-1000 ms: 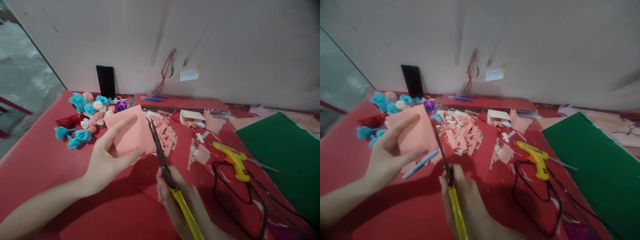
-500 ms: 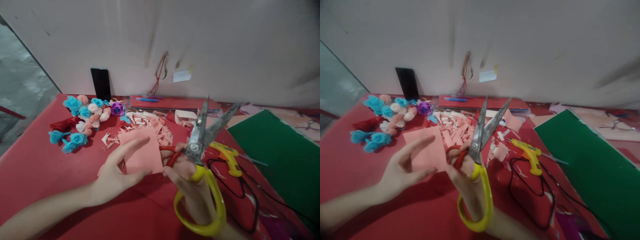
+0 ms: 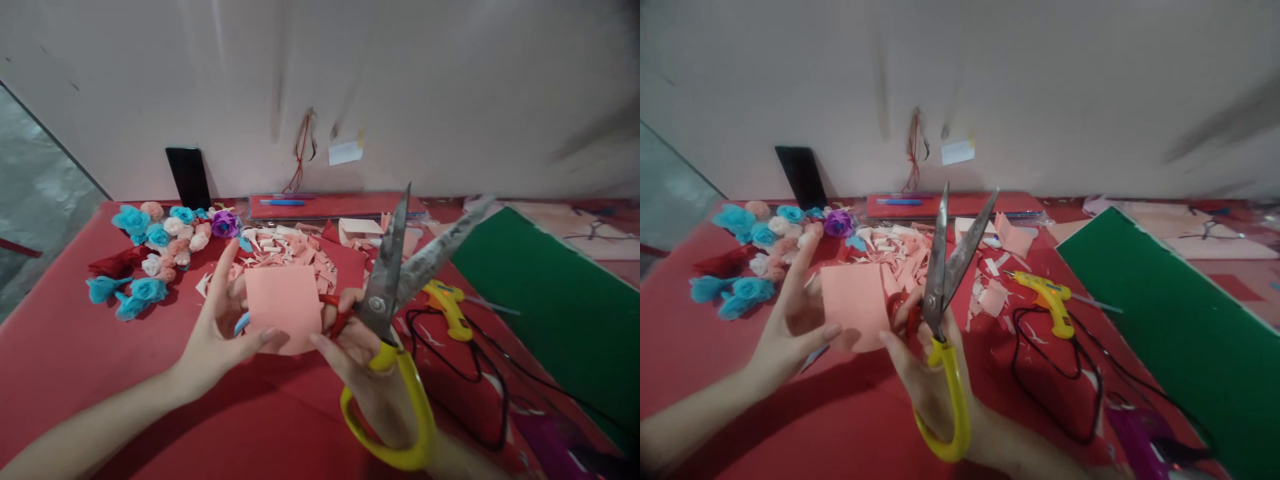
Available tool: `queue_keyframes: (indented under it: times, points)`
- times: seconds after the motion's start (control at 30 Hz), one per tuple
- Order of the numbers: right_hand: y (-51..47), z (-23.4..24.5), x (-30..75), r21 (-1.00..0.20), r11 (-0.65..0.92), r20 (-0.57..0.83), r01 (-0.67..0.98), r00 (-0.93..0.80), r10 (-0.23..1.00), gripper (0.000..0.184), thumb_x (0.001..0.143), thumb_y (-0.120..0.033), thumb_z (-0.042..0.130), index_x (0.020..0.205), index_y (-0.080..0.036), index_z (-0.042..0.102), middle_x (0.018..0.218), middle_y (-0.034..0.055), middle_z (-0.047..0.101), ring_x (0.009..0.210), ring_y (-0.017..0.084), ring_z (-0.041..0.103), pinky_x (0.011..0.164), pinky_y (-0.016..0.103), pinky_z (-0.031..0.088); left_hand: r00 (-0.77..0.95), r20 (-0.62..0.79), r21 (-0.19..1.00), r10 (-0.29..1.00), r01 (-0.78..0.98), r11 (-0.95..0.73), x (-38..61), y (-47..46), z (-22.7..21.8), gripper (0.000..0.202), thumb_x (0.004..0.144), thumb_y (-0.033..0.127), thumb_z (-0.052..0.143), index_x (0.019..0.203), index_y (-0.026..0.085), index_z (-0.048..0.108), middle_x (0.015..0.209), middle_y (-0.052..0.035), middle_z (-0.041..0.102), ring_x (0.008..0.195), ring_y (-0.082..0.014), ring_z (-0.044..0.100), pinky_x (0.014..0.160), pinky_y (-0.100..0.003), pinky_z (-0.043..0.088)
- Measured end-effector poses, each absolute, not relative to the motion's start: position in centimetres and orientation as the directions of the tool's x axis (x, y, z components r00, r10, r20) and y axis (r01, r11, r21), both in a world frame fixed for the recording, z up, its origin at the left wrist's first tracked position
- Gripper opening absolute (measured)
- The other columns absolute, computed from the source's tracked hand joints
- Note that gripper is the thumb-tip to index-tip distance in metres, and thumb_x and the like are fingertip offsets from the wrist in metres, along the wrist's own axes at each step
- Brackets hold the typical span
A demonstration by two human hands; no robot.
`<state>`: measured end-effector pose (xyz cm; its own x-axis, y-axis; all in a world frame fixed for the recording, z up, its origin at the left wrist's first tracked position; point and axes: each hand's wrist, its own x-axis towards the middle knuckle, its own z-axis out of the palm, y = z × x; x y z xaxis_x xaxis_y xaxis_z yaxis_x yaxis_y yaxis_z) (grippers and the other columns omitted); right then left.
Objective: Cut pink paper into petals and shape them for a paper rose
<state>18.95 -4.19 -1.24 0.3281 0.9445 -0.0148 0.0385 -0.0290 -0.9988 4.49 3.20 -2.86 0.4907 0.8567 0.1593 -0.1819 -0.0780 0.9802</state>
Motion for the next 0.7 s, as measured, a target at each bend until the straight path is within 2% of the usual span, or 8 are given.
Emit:
queue_keyframes:
  times: [0.13,0.2,0.27,0.33,0.37,0.47,0.57,0.7]
  points:
    - [-4.5,-1.8,19.0,-1.000,0.026,0.024,-0.001,0.312,0.950,0.023,0.071,-0.012,0.055,0.080,-0.026,0.041,0.073,-0.0047,0.048,0.072,0.010,0.054,0.071,0.020,0.047,0.627,0.041,0.965,0.778,-0.227,0.132,4.6,4.0,-2.6,0.061,0.062,0.028,0.072,0.117,0.027,0.047,0.105,-0.0061,0.063,0.100,-0.0234,0.057,0.081,-0.031,0.051]
    - [-4.6,-2.3,18.9,-0.997,0.077,0.078,0.018,0.305,0.949,0.023,0.072,-0.009,0.055,0.079,-0.027,0.043,0.074,-0.0052,0.048,0.070,0.008,0.051,0.070,0.018,0.046,0.635,-0.045,0.957,0.772,-0.194,0.215,4.5,4.0,-2.8,0.044,0.061,0.024,0.073,0.101,0.025,0.058,0.095,-0.0044,0.066,0.087,-0.0209,0.063,0.073,-0.029,0.052]
    - [-4.6,-2.5,18.6,-0.992,0.127,0.119,-0.005,0.304,0.945,0.026,0.072,-0.006,0.055,0.081,-0.027,0.044,0.075,-0.0059,0.049,0.071,0.007,0.052,0.071,0.016,0.045,0.622,-0.038,0.969,0.782,-0.170,0.182,4.3,4.0,-3.0,0.021,0.064,0.023,0.071,0.084,0.023,0.064,0.081,-0.0025,0.067,0.074,-0.0174,0.063,0.066,-0.027,0.052]
    - [-4.3,-2.5,18.5,-0.987,0.150,0.125,-0.050,0.332,0.935,0.026,0.070,-0.007,0.056,0.083,-0.026,0.044,0.078,-0.0054,0.052,0.073,0.007,0.054,0.072,0.016,0.046,0.611,0.152,0.981,0.777,-0.190,-0.042,4.0,4.1,-3.1,0.007,0.070,0.028,0.066,0.071,0.021,0.066,0.072,-0.0023,0.065,0.068,-0.0152,0.060,0.065,-0.029,0.049]
    - [-4.1,-2.4,18.6,-0.986,0.152,0.119,-0.064,0.357,0.927,0.025,0.070,-0.008,0.056,0.082,-0.025,0.044,0.078,-0.0048,0.054,0.074,0.007,0.055,0.071,0.017,0.046,0.596,0.304,0.952,0.743,-0.216,-0.217,3.8,4.3,-3.0,0.012,0.073,0.031,0.063,0.069,0.021,0.066,0.070,-0.0027,0.063,0.067,-0.0148,0.058,0.066,-0.030,0.048]
    - [-3.3,-2.0,18.9,-0.988,0.137,0.096,-0.071,0.419,0.903,0.021,0.071,-0.015,0.057,0.080,-0.024,0.040,0.076,-0.0039,0.058,0.066,0.008,0.055,0.064,0.019,0.047,0.516,0.693,0.669,0.503,-0.201,-0.716,3.1,4.8,-2.5,0.017,0.080,0.031,0.055,0.075,0.020,0.067,0.069,-0.0034,0.063,0.069,-0.0154,0.055,0.071,-0.033,0.043]
    - [-2.8,-1.7,19.4,-0.987,0.099,0.043,-0.127,0.386,0.921,0.018,0.073,-0.020,0.055,0.081,-0.024,0.040,0.074,-0.0041,0.059,0.057,0.008,0.053,0.057,0.019,0.047,0.493,0.822,0.358,0.284,-0.059,-0.932,2.6,5.1,-1.8,0.015,0.082,0.022,0.053,0.078,0.021,0.067,0.071,-0.0018,0.065,0.076,-0.0158,0.054,0.073,-0.032,0.041]
    - [-3.0,-0.9,19.4,-0.994,-0.062,-0.080,-0.086,0.228,0.970,0.012,0.068,-0.023,0.053,0.079,-0.022,0.048,0.069,-0.0019,0.060,0.063,0.012,0.059,0.058,0.021,0.050,0.528,0.831,0.200,0.173,0.006,-0.980,2.6,5.0,-1.6,0.016,0.081,0.021,0.052,0.077,0.024,0.067,0.077,-0.0003,0.063,0.079,-0.0153,0.050,0.075,-0.029,0.039]
